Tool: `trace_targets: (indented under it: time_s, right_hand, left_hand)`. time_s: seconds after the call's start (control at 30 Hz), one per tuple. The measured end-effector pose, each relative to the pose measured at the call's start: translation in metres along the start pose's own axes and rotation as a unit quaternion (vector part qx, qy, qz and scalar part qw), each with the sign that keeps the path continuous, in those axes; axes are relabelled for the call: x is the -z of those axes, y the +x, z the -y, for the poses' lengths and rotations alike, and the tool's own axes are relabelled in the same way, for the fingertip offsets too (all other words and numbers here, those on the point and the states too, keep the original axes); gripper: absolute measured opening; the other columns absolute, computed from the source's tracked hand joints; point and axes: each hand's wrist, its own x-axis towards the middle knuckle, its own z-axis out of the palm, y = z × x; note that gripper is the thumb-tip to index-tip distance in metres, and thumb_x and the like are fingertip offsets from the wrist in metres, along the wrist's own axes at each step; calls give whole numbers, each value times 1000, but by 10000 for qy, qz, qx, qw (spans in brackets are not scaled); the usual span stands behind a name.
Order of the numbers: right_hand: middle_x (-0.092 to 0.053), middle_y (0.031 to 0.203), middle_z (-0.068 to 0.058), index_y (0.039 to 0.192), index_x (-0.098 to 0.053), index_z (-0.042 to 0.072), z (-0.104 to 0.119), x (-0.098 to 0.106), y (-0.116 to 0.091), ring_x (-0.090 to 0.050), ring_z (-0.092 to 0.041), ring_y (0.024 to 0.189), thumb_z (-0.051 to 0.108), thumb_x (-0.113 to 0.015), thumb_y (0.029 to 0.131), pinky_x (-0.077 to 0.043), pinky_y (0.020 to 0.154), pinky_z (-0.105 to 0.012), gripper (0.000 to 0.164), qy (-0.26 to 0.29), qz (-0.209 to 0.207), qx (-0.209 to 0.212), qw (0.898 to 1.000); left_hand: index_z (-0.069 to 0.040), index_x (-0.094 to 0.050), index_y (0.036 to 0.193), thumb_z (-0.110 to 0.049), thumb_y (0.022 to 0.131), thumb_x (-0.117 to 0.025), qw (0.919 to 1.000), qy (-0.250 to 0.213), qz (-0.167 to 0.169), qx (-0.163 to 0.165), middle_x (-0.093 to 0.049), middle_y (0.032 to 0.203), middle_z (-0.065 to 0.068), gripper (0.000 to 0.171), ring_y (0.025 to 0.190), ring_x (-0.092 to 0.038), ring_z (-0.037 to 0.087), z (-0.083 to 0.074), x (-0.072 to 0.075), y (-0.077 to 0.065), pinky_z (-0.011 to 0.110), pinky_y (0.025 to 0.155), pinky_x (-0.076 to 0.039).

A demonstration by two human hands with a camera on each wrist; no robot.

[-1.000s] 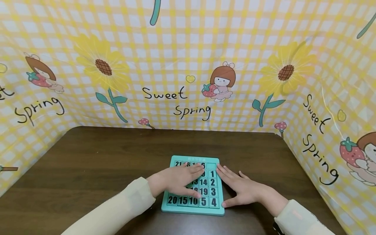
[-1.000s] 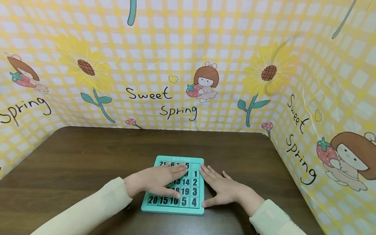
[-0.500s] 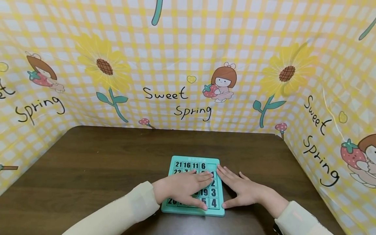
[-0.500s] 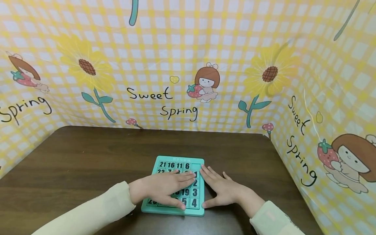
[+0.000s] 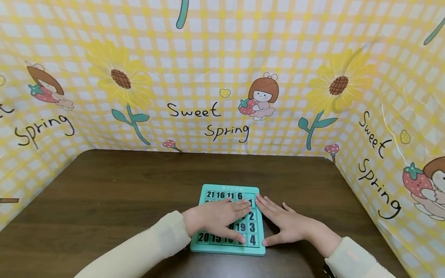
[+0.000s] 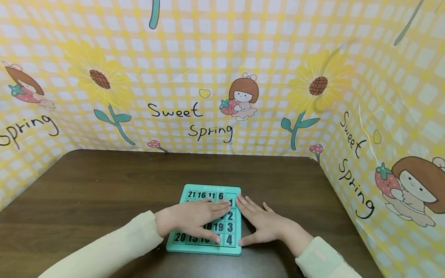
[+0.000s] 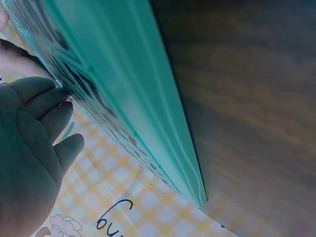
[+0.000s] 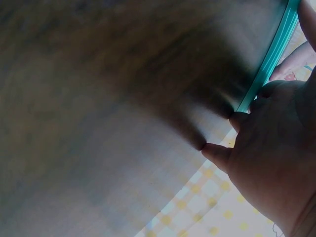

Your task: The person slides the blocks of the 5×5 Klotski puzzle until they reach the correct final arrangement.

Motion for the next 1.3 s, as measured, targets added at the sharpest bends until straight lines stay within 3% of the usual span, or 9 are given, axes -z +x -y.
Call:
trace_targets:
  time_s: [0.77, 1.3]
  right_hand:
    - [2, 169, -2, 162, -4, 18, 0, -1, 1, -2, -30, 156, 68, -63, 85, -8, 113, -75, 109, -25, 16, -103, 9999]
    - [2, 169, -6, 162, -5, 14, 2, 1, 0, -4, -35, 156, 67, -62, 85, -9, 111, -78, 110, -45, -30, 15, 10000]
  left_hand:
    - [-14, -21, 160, -75, 93, -37, 9988, -295, 134, 374, -16, 168, -1, 92, 155, -12, 12, 11, 5, 10, 46, 124, -20]
    - [-14, -23, 159, -74, 94, -34, 9990, 93, 24, -438, -17, 167, 0, 89, 155, -15, 12, -16, -5, -16, 48, 122, -27]
